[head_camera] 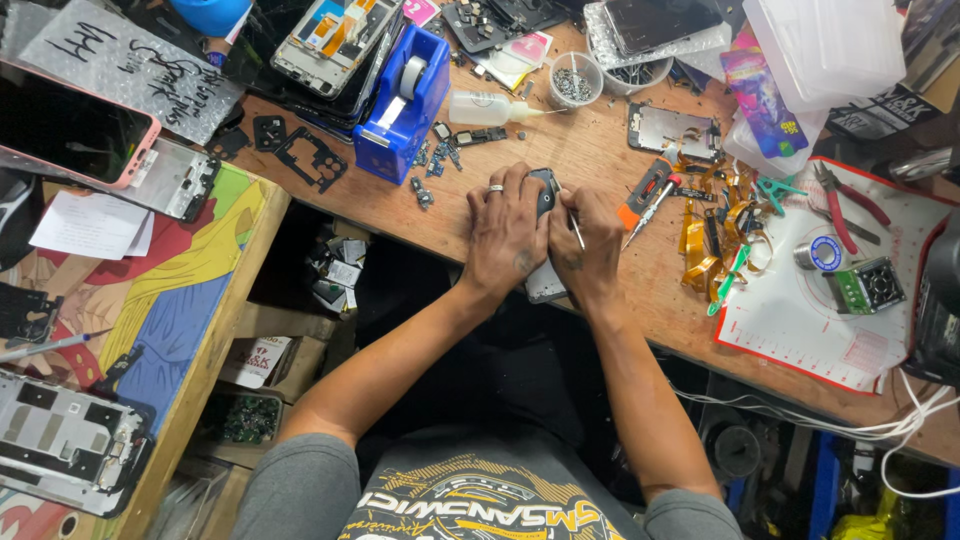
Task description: The person uses a metal prying tool to carefully separate the screen assembly from the smartphone's frame. They work along the edges of the device, prying and lifting the screen to detach it from the body.
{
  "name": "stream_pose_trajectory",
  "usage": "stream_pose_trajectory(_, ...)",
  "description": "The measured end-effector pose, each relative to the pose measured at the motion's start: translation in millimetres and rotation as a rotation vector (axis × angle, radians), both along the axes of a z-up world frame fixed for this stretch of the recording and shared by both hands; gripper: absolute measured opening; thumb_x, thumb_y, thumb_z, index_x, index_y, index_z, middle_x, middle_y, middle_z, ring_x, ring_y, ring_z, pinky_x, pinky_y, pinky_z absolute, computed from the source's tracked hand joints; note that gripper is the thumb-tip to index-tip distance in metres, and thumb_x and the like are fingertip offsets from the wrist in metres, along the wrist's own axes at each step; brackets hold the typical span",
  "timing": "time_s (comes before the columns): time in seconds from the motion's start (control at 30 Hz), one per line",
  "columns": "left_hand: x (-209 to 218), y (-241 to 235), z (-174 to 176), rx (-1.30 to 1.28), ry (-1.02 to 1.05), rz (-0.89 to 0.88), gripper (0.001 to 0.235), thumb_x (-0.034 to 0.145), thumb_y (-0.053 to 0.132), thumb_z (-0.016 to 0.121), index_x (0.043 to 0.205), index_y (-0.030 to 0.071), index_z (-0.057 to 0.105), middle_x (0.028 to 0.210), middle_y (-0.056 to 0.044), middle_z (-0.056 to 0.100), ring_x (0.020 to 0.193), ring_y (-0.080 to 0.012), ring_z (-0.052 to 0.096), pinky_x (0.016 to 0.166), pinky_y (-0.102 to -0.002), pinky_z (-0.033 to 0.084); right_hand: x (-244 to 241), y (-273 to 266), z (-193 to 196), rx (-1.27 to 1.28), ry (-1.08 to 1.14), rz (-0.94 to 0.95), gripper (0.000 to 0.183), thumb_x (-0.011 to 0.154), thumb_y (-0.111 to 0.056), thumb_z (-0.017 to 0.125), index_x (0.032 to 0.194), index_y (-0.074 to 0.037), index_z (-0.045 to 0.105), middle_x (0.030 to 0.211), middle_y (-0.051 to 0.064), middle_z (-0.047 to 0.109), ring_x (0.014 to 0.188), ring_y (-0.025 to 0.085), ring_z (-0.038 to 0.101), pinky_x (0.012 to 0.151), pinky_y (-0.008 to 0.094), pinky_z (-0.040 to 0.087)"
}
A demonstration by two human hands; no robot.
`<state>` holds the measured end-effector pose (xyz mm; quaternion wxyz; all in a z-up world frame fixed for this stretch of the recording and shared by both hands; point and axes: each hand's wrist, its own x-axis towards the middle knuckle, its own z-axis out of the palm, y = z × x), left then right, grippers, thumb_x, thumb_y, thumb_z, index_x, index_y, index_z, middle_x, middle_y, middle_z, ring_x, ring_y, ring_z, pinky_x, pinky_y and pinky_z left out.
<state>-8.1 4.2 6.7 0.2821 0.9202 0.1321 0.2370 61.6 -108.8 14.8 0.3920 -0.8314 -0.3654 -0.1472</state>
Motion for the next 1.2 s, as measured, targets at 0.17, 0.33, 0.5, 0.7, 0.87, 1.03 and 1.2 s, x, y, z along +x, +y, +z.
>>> stream_pose_trajectory(0.17,-0.9,2.1,1.9,-0.043,-0.014,-0.029,0.039,0.087,0.025,0.069,0.117,0.004,0.058,0.136,-0.018,0.050,0.132,-0.0335,0.044,0.107,-0.049,0.033,17.1,-1.7,-10.3,0.193,0.366,-0.022,0.008,0.097,-0.001,0.072,0.092,0.003,0.067,0.089,0.016,0.076,0.076,0.015,0.071,0.065,0.028,0.057)
stream_pose_trajectory(0.33,-0.4,3.5,0.9,-0.082,-0.073,-0.055,0.039,0.084,0.021,0.072,0.115,0.002,0.058,0.135,-0.020,0.050,0.133,-0.0351,0.044,0.109,-0.048,0.034,38.4,-6.9,-22.8,0.519,0.849,0.128,0.007,0.097,0.002,0.070,0.096,0.003,0.063,0.097,0.014,0.075,0.083,0.010,0.072,0.072,0.022,0.060)
stream_pose_trajectory(0.5,-0.7,2.9,0.3,-0.076,-0.092,-0.048,0.037,0.085,0.021,0.074,0.113,0.002,0.058,0.132,-0.019,0.052,0.132,-0.0349,0.046,0.107,-0.048,0.034,59.3,-10.9,-26.6,0.449,0.946,0.097,0.010,0.096,0.000,0.071,0.100,0.004,0.062,0.092,0.016,0.075,0.075,0.013,0.070,0.067,0.024,0.059)
stream_pose_trajectory(0.7,-1.8,1.5,2.2,-0.066,-0.085,-0.047,0.034,0.084,0.020,0.074,0.109,0.003,0.058,0.125,-0.016,0.053,0.128,-0.0332,0.048,0.107,-0.047,0.035,86.5,-15.4,-25.8,0.491,1.192,0.180,0.017,0.097,-0.001,0.069,0.108,0.004,0.057,0.095,0.022,0.074,0.077,0.019,0.073,0.072,0.029,0.062)
stream_pose_trajectory(0.87,-0.9,2.0,2.8,-0.053,-0.101,-0.048,0.035,0.083,0.020,0.074,0.108,0.004,0.057,0.122,-0.016,0.053,0.126,-0.0335,0.049,0.105,-0.048,0.035,107.3,-11.7,-29.1,0.483,1.360,0.133,0.014,0.097,0.001,0.064,0.106,0.003,0.055,0.098,0.025,0.075,0.079,0.024,0.075,0.069,0.032,0.062)
stream_pose_trajectory(1.03,-1.1,1.9,7.0,-0.101,-0.044,-0.060,0.035,0.085,0.020,0.073,0.109,0.003,0.055,0.117,-0.015,0.053,0.122,-0.0317,0.051,0.102,-0.047,0.035,120.9,-9.6,-28.3,0.441,1.486,0.157,0.007,0.097,0.001,0.062,0.103,0.004,0.061,0.099,0.025,0.073,0.083,0.026,0.076,0.075,0.035,0.065)
stream_pose_trajectory(1.2,-2.0,0.9,12.4,-0.115,-0.043,-0.044,0.034,0.083,0.019,0.073,0.108,0.004,0.054,0.112,-0.013,0.053,0.120,-0.0317,0.051,0.102,-0.047,0.036,122.4,-11.3,-29.1,0.484,1.544,0.210,0.003,0.097,0.002,0.061,0.100,0.002,0.061,0.101,0.026,0.073,0.085,0.028,0.076,0.076,0.036,0.064)
